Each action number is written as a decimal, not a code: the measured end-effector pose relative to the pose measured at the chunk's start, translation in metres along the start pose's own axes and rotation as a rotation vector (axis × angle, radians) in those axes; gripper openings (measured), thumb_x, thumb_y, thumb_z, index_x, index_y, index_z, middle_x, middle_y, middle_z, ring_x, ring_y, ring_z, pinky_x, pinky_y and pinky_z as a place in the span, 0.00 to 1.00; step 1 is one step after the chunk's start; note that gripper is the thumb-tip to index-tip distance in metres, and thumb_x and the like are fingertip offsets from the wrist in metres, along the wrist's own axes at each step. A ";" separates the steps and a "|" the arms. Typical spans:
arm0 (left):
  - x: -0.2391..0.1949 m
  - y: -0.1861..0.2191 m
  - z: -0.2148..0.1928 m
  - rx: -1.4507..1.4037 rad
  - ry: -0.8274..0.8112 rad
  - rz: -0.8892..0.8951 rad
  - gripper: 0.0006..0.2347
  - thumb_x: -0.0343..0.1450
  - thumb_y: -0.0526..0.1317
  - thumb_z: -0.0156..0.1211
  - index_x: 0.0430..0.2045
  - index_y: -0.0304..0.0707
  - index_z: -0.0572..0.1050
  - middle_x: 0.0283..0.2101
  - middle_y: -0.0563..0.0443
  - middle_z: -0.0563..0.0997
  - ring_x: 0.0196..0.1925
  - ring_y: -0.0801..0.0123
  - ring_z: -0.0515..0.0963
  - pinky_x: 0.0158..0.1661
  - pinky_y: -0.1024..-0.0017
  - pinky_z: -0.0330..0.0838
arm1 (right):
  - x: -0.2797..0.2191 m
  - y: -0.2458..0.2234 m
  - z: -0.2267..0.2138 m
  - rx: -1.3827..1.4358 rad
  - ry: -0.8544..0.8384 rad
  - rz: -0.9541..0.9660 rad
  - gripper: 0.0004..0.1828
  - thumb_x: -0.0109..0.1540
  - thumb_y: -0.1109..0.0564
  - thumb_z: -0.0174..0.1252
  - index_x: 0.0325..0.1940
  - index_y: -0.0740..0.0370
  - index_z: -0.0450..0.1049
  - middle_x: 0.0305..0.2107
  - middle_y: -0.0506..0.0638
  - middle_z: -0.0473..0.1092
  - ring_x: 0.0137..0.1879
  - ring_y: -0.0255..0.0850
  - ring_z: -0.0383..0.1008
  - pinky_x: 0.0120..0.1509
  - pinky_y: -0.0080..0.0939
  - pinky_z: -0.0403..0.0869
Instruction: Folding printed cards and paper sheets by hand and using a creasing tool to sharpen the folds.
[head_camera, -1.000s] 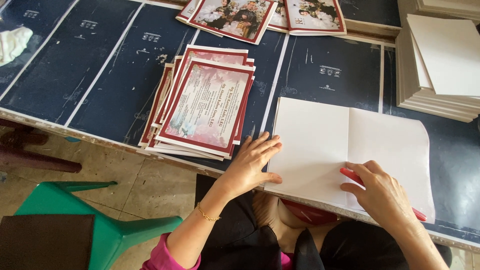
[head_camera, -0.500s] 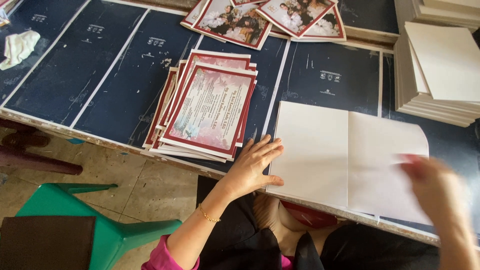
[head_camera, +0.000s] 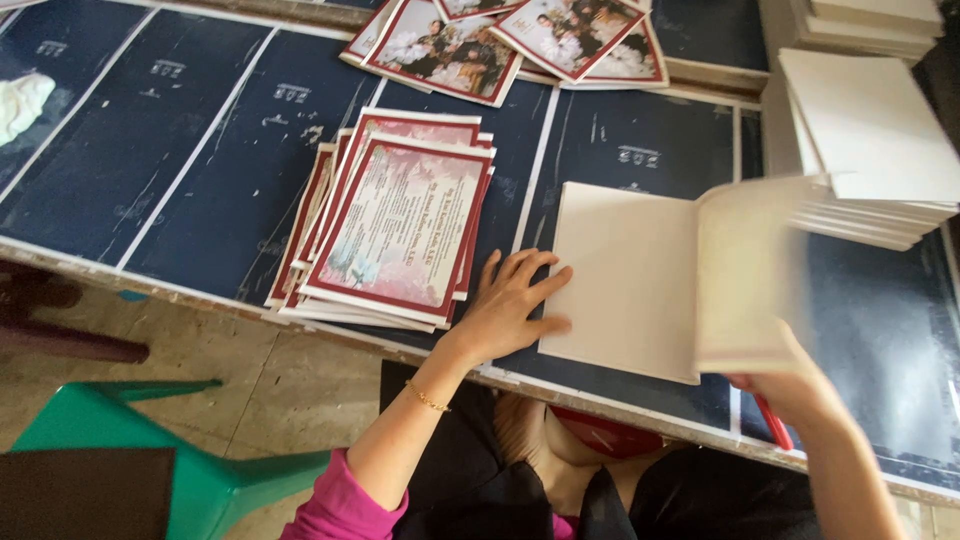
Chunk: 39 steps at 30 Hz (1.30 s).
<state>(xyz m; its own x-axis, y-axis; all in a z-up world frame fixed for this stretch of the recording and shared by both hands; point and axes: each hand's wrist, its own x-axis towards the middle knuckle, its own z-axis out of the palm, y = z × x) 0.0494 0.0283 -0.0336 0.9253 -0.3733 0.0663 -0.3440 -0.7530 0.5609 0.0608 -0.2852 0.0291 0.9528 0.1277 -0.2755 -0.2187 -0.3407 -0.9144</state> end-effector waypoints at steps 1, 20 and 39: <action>0.001 -0.003 0.003 0.027 0.037 0.030 0.23 0.71 0.50 0.53 0.62 0.50 0.67 0.65 0.49 0.65 0.71 0.54 0.56 0.66 0.39 0.37 | -0.009 -0.016 0.017 -0.167 0.020 0.084 0.30 0.62 0.53 0.57 0.70 0.48 0.66 0.36 0.51 0.73 0.33 0.38 0.66 0.44 0.35 0.63; -0.005 -0.010 0.004 -0.054 -0.045 0.047 0.40 0.66 0.61 0.58 0.70 0.60 0.43 0.73 0.54 0.59 0.76 0.59 0.51 0.69 0.49 0.31 | -0.005 -0.019 0.055 -1.069 -0.100 0.149 0.44 0.54 0.29 0.56 0.72 0.37 0.53 0.48 0.51 0.76 0.46 0.57 0.80 0.47 0.54 0.77; -0.009 -0.003 -0.008 0.003 -0.158 0.026 0.36 0.69 0.62 0.54 0.70 0.49 0.53 0.73 0.41 0.56 0.76 0.53 0.49 0.68 0.38 0.31 | -0.014 -0.032 0.060 -1.068 -0.062 0.104 0.42 0.55 0.31 0.62 0.72 0.38 0.60 0.42 0.62 0.78 0.50 0.58 0.81 0.53 0.51 0.79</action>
<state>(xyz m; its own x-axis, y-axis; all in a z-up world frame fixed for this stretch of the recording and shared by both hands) 0.0431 0.0387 -0.0291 0.8794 -0.4733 -0.0504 -0.3682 -0.7435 0.5582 0.0420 -0.2199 0.0437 0.9211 0.0882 -0.3792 0.0282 -0.9865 -0.1610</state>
